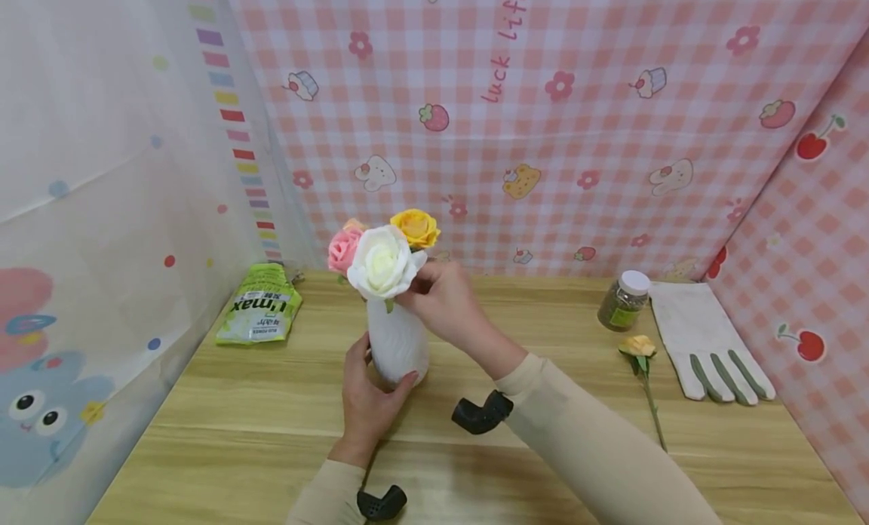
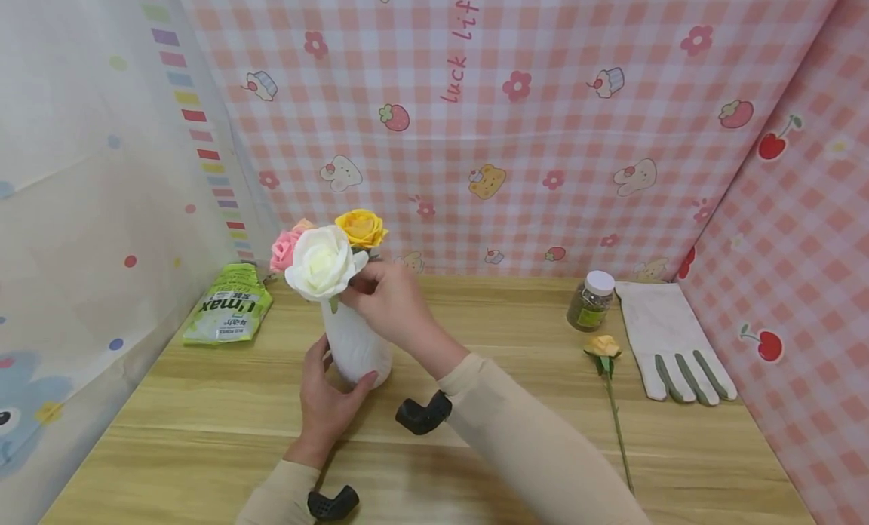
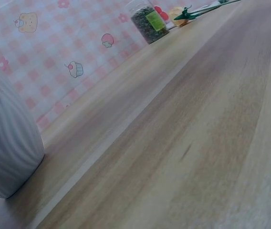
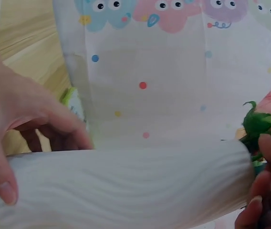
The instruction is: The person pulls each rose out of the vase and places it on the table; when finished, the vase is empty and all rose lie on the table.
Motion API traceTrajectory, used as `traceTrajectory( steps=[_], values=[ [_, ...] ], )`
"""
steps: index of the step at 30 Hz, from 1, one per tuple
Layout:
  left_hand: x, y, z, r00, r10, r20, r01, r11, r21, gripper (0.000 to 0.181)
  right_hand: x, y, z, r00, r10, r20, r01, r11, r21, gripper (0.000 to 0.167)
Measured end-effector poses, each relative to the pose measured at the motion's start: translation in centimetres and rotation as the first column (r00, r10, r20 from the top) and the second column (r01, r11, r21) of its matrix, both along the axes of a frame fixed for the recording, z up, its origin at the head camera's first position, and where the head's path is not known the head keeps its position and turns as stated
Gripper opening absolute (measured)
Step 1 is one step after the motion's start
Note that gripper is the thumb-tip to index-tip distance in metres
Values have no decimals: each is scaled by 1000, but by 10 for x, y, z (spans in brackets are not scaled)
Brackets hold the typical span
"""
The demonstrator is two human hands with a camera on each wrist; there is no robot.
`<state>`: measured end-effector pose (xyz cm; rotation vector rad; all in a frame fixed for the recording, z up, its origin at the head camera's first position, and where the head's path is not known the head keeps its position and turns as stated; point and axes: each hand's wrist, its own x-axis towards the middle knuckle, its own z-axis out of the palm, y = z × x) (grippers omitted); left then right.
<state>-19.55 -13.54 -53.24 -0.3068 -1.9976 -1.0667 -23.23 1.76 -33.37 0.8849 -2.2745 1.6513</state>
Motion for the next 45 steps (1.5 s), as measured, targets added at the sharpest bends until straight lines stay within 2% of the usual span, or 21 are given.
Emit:
traceTrajectory(
  steps=[4, 7, 14, 19, 23, 29, 33, 35, 37, 45],
  values=[
    [1, 1, 1, 1000, 5, 10, -5, 1000, 0, 91, 3, 2, 5, 999, 12, -33, -15, 996, -84, 17],
    [1, 0, 1, 1000, 9, 18, -9, 1000, -1, 91, 5, 2, 6, 998, -14, -58, 9, 996, -87, 17],
    [0, 1, 0, 1000, 13, 11, -13, 1000, 4, 91, 5, 1, 4, 980, -97, -172, 108, 993, 54, 13],
    [-1, 1, -1, 1000, 2, -9, -2, 1000, 10, 92, 4, 3, 4, 964, -92, -248, 124, 985, 117, 11],
    [0, 2, 0, 1000, 3, -12, -3, 1000, 7, 92, 3, 6, 4, 957, -88, -275, 127, 984, 126, 10],
    [0, 2, 1, 1000, 25, 0, -25, 1000, 4, 91, 4, 13, 8, 944, -135, -301, 147, 989, 16, 11],
    [0, 2, 0, 999, 41, -10, -41, 999, 6, 90, 3, 15, 12, 966, -114, -232, 82, 986, -142, 18],
    [-1, 3, 0, 999, 42, -18, -41, 999, 8, 90, 3, 17, 14, 975, -82, -207, 34, 973, -227, 24],
    [-1, 3, -1, 999, 40, -27, -40, 999, 10, 89, 3, 18, 16, 976, -80, -202, 21, 960, -280, 31],
    [-3, 3, -3, 998, 24, -54, -22, 999, 31, 87, 6, 29, 29, 968, -130, -213, 49, 936, -348, 24]
  ],
)
